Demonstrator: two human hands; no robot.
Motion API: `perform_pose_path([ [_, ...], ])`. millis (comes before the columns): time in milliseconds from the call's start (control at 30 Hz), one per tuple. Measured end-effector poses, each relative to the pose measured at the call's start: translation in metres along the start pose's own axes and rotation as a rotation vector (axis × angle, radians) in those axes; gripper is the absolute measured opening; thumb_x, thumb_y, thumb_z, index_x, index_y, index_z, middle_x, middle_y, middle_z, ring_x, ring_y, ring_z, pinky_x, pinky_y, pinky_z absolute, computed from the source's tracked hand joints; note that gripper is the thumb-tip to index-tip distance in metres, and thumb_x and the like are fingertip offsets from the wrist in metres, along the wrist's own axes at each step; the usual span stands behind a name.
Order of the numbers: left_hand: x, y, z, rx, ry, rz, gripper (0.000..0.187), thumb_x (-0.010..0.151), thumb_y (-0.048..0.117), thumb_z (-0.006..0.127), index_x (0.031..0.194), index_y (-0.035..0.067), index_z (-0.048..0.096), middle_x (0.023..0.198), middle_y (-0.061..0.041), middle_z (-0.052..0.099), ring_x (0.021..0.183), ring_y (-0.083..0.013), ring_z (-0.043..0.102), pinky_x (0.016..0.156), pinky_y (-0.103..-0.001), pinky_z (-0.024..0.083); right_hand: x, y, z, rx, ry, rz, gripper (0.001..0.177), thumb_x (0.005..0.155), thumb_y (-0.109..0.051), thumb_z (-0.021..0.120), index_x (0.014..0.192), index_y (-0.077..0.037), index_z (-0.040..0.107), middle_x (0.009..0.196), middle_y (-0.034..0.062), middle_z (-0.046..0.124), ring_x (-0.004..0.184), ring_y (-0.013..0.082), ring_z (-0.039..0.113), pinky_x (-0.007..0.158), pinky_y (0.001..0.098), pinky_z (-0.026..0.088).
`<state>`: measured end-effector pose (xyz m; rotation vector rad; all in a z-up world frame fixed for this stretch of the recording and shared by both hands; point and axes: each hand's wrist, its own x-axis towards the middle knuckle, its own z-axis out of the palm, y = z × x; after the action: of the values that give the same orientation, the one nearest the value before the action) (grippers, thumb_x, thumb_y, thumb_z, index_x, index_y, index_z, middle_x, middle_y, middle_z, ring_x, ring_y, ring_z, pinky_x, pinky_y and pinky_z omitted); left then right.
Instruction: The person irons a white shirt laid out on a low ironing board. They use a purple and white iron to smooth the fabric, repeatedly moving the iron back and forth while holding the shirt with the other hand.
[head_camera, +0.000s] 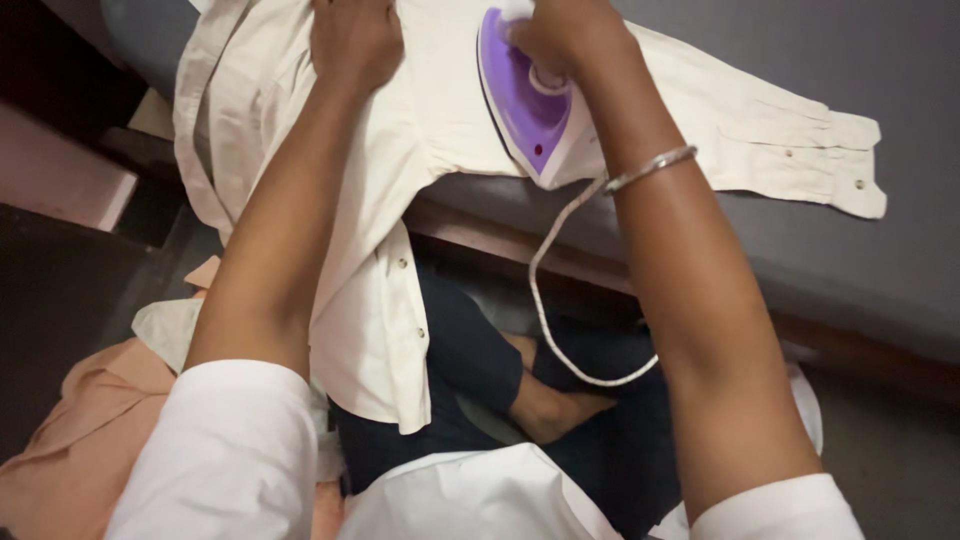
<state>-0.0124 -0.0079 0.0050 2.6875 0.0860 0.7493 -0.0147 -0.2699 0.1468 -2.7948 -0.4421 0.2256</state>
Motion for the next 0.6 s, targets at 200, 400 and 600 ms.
perform_pose_path([
  [200, 0.004, -0.007, 0.004, 0.012, 0.067, 0.188, 0.027, 0.100, 0.017, 0.056, 0.118, 0.004, 0.071, 0.121, -0.015, 0.071, 0.118, -0.0340, 0.060, 0.102, -0.052, 0.036, -0.027, 0.014, -0.005, -0.014, 0.029, -0.102, 0.058, 0.090, -0.036, 0.076, 0.138, -0.006, 0.061, 0.131, 0.0222, 0.065, 0.120, 0.0375, 0.064, 0.104, 0.0455, 0.049],
  [400, 0.007, -0.013, 0.012, 0.042, 0.072, 0.210, 0.030, 0.100, 0.017, 0.054, 0.121, 0.004, 0.070, 0.134, -0.013, 0.067, 0.128, -0.0284, 0.056, 0.104, -0.050, 0.034, -0.064, 0.007, -0.015, 0.033, -0.028, 0.036, 0.060, 0.089, -0.036, 0.074, 0.143, -0.013, 0.058, 0.130, 0.0195, 0.066, 0.117, 0.0360, 0.067, 0.103, 0.0478, 0.049],
  [600, 0.006, -0.012, 0.011, 0.014, 0.044, 0.174, 0.031, 0.101, 0.018, 0.053, 0.123, 0.004, 0.070, 0.140, -0.012, 0.065, 0.132, -0.0266, 0.054, 0.106, -0.049, 0.034, -0.072, 0.007, -0.017, 0.031, -0.003, 0.028, 0.060, 0.088, -0.036, 0.075, 0.141, -0.012, 0.059, 0.126, 0.0204, 0.068, 0.114, 0.0369, 0.067, 0.102, 0.0476, 0.050],
])
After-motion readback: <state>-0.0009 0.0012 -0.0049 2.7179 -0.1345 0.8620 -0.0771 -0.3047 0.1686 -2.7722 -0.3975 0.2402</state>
